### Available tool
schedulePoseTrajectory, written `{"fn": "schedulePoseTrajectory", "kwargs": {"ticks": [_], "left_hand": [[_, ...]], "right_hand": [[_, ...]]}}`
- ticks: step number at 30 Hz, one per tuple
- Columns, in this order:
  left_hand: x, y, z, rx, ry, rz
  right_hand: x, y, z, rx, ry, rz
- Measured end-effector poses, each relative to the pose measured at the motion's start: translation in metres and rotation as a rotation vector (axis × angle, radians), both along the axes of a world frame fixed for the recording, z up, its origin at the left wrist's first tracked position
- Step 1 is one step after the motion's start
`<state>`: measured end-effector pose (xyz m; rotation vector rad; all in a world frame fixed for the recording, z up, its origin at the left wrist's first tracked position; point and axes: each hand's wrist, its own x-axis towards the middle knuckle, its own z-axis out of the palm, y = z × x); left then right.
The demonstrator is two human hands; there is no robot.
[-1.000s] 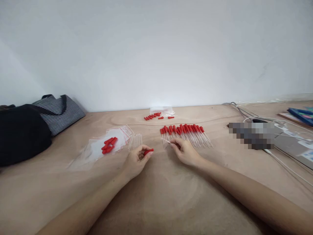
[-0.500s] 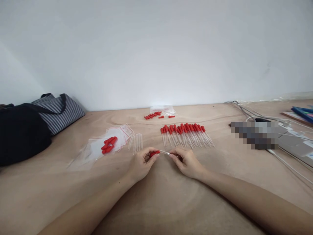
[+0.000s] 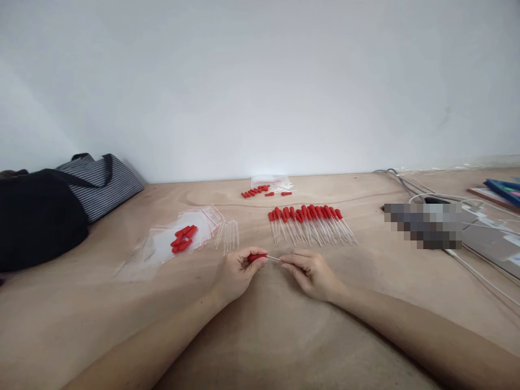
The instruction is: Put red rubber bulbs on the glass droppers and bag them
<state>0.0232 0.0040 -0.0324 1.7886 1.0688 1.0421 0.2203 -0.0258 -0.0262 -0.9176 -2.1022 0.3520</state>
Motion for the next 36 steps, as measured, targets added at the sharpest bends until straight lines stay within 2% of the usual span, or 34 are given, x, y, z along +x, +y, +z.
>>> {"fn": "schedulePoseTrajectory", "kwargs": {"ticks": [6, 13, 26, 29, 33, 36], "left_hand": [[0.002, -0.004, 0.000, -0.057, -0.059, -0.047], [0.004, -0.008, -0.004, 0.004, -0.053, -0.072], [0.002, -0.006, -0.004, 0.016, 0.032, -0.057], [-0.002, -0.004, 0.002, 0.009, 0.018, -0.086], [-0.008, -0.003, 0.011, -0.108, -0.030, -0.126], [-0.008, -0.003, 0.013, -0.114, -0.033, -0.118]], "right_hand": [[0.007, 0.006, -0.003, 0.227, -0.137, -0.019], [0.007, 0.006, -0.001, 0.310, -0.162, -0.011], [0.001, 0.007, 0.000, 0.139, -0.162, 0.005], [0.005, 0.010, 0.001, 0.139, -0.160, -0.003], [0.014, 0.013, 0.000, 0.136, -0.162, -0.060], [0.017, 0.014, -0.002, 0.137, -0.170, -0.069]]}}
